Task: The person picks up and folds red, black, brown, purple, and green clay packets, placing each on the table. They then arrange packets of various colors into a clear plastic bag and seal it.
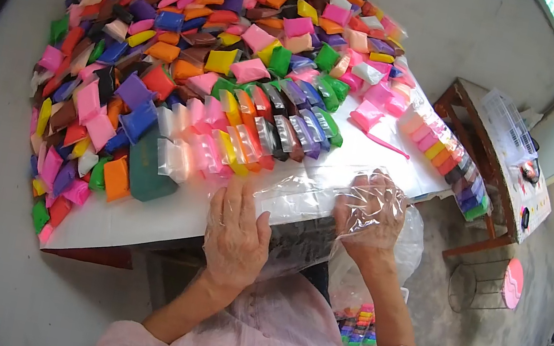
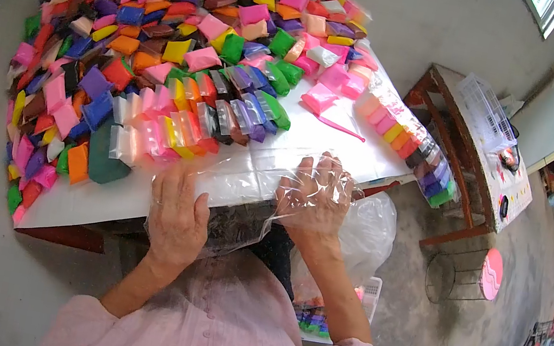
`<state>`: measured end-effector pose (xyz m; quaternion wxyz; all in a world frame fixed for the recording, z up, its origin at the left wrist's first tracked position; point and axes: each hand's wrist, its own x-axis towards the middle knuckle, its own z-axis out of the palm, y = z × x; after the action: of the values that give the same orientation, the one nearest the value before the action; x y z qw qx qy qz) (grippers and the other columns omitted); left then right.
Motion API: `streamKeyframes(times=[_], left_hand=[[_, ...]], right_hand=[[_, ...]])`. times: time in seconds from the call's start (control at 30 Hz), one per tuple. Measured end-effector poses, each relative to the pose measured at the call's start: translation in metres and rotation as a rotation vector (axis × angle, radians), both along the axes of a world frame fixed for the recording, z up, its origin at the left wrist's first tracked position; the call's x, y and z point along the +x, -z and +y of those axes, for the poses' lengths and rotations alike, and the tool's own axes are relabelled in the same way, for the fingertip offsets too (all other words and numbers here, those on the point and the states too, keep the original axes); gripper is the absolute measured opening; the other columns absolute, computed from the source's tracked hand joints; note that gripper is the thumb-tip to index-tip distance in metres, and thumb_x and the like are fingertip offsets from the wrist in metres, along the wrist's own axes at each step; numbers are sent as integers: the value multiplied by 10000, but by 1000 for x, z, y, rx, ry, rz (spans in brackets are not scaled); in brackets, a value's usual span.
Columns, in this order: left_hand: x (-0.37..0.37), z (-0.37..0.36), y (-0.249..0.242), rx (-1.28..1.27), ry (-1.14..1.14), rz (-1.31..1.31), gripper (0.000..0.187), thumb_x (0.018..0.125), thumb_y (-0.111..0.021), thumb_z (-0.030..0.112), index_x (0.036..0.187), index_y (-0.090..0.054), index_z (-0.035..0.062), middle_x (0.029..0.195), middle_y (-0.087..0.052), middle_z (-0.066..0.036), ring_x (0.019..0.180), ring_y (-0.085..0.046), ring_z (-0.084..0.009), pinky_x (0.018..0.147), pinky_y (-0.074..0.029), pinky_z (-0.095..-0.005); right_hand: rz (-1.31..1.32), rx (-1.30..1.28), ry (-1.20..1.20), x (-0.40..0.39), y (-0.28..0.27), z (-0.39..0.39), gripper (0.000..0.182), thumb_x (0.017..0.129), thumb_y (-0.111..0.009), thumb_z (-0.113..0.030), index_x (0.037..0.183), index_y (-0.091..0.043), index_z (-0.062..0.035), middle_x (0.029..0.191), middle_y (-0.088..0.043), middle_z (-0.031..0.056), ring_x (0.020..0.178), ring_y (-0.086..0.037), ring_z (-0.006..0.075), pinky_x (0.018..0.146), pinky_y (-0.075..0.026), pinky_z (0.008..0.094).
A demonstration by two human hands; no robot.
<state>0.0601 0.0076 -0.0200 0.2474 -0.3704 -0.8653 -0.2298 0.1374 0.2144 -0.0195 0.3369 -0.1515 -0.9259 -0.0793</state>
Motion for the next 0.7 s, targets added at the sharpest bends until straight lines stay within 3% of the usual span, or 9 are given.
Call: streamKeyframes(times=[0.07, 0.17, 0.4, 0.5, 0.57, 0.6, 0.7], left_hand=[[2, 2, -1, -9, -56, -3, 590, 864, -620, 222, 1327, -454, -104, 1344, -458, -251, 1150, -475, -415, 1018, -401, -474], [7, 3, -6, -37, -88, -44, 584, 898, -580, 236, 1351, -429, -99, 1351, -448, -268, 1182, -452, -429, 1037, -370, -489], [11, 7, -11, -50, -5, -33, 535, 887, -599, 193, 1311, -461, -104, 1313, -487, -283, 1212, -462, -429, 1066, -354, -500], [20, 18, -4, 22, 241, -4, 469, 848, -598, 111, 1255, -504, -102, 1282, -510, -277, 1208, -487, -420, 1076, -366, -490], [20, 35, -14, -59, 400, 16, 456, 824, -580, 73, 1241, -517, -101, 1278, -519, -272, 1218, -493, -412, 1081, -370, -481], [17, 44, -20, -98, 477, 29, 452, 812, -572, 53, 1234, -523, -100, 1275, -523, -270, 1223, -496, -409, 1084, -373, -477], [4, 78, -17, -18, 575, -36, 457, 787, -551, 17, 1228, -534, -102, 1302, -517, -268, 1245, -490, -398, 1086, -377, -456]], right_hand=[[41, 38, -1, 0, -4, -3, 406, 782, -657, -252, 1132, -627, -48, 1149, -593, 188, 1116, -553, 362, 940, -414, 500], [-7, -47, -20, 3, -3, -1, 493, 807, -639, -303, 1224, -590, -45, 1203, -579, 232, 1155, -526, 387, 981, -383, 541], [32, 29, -39, 5, 9, 0, 478, 835, -632, -337, 1213, -603, -46, 1200, -584, 227, 1138, -543, 390, 1000, -389, 537], [2, -50, -40, 4, -1, -1, 464, 845, -626, -340, 1189, -612, -28, 1209, -583, 238, 1122, -561, 401, 996, -407, 535], [-32, -104, -54, 2, -2, -2, 457, 850, -624, -338, 1173, -617, -15, 1226, -579, 249, 1120, -568, 410, 994, -415, 536], [9, -99, -42, 0, -5, -5, 345, 802, -653, -191, 1111, -643, -37, 1147, -614, 171, 1112, -566, 361, 966, -442, 483], [7, -67, -117, 0, 3, 2, 378, 779, -647, -182, 1108, -633, 4, 1170, -615, 189, 1129, -564, 370, 973, -453, 482]])
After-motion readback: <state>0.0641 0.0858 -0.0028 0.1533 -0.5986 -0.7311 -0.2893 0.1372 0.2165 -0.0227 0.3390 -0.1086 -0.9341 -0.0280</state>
